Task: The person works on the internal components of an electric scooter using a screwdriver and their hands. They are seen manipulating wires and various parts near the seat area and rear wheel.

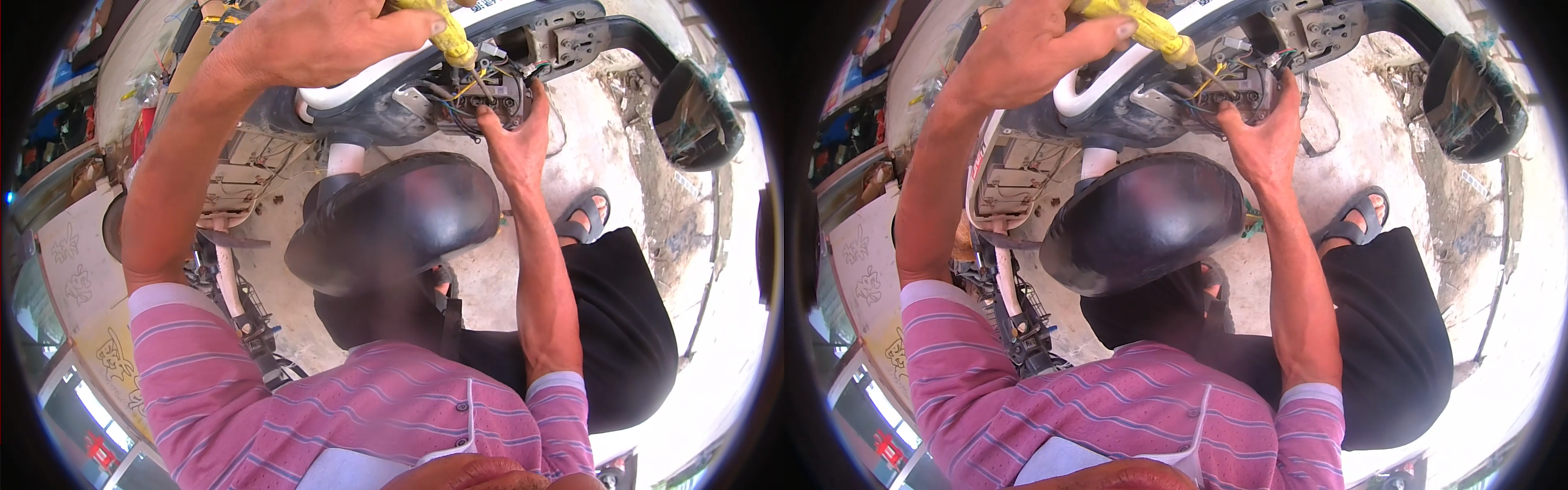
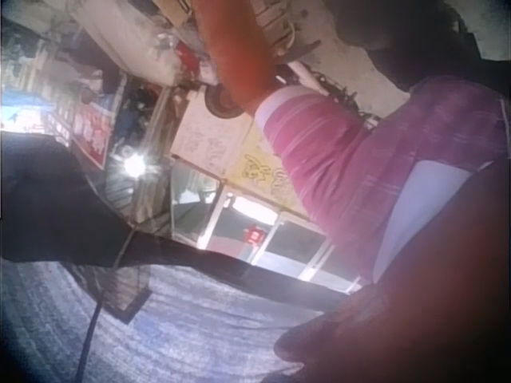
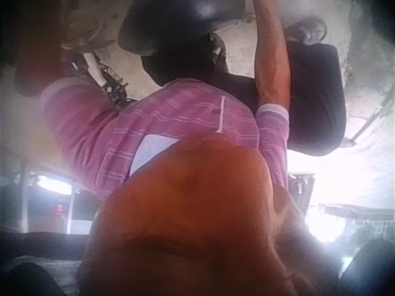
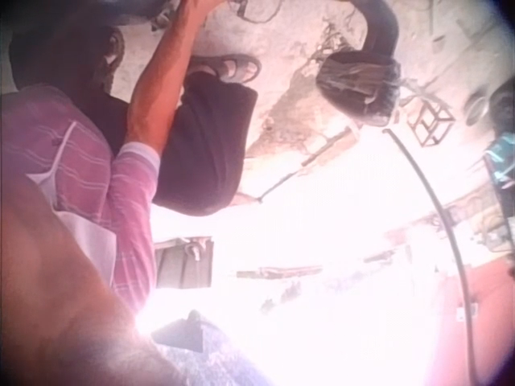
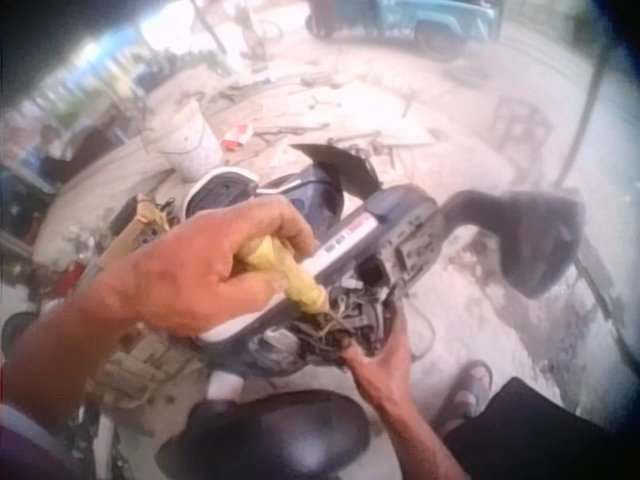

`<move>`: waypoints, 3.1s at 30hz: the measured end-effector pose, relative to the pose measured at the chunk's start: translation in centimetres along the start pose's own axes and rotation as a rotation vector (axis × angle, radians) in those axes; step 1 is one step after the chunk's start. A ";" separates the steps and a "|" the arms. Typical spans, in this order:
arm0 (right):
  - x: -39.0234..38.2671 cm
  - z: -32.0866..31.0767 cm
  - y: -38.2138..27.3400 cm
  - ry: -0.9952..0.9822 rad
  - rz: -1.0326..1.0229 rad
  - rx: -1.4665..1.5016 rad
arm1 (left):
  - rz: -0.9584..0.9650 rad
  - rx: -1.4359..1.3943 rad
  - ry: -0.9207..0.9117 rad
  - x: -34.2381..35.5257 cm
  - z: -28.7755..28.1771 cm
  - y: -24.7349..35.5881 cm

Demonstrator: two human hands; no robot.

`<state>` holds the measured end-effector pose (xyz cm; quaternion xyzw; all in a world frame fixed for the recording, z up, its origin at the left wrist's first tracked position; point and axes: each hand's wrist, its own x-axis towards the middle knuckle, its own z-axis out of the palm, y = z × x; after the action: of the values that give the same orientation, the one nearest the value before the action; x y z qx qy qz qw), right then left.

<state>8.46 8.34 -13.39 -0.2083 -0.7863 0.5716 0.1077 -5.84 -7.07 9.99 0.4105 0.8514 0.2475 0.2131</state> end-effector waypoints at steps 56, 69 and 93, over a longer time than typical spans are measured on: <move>0.1 -0.2 -0.6 -0.051 0.041 0.032 | 0.120 -0.206 -0.102 0.1 0.1 0.0; 0.1 -0.3 -0.5 -0.052 0.041 0.023 | 0.341 0.240 -0.107 1.4 1.1 -1.5; 0.2 -0.3 0.2 -0.041 -0.001 -0.025 | 0.231 0.110 0.066 0.8 1.4 3.4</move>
<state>8.44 8.77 -13.45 -0.1975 -0.7955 0.5658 0.0895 -3.51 -4.26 10.77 0.5085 0.8173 0.2365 0.1324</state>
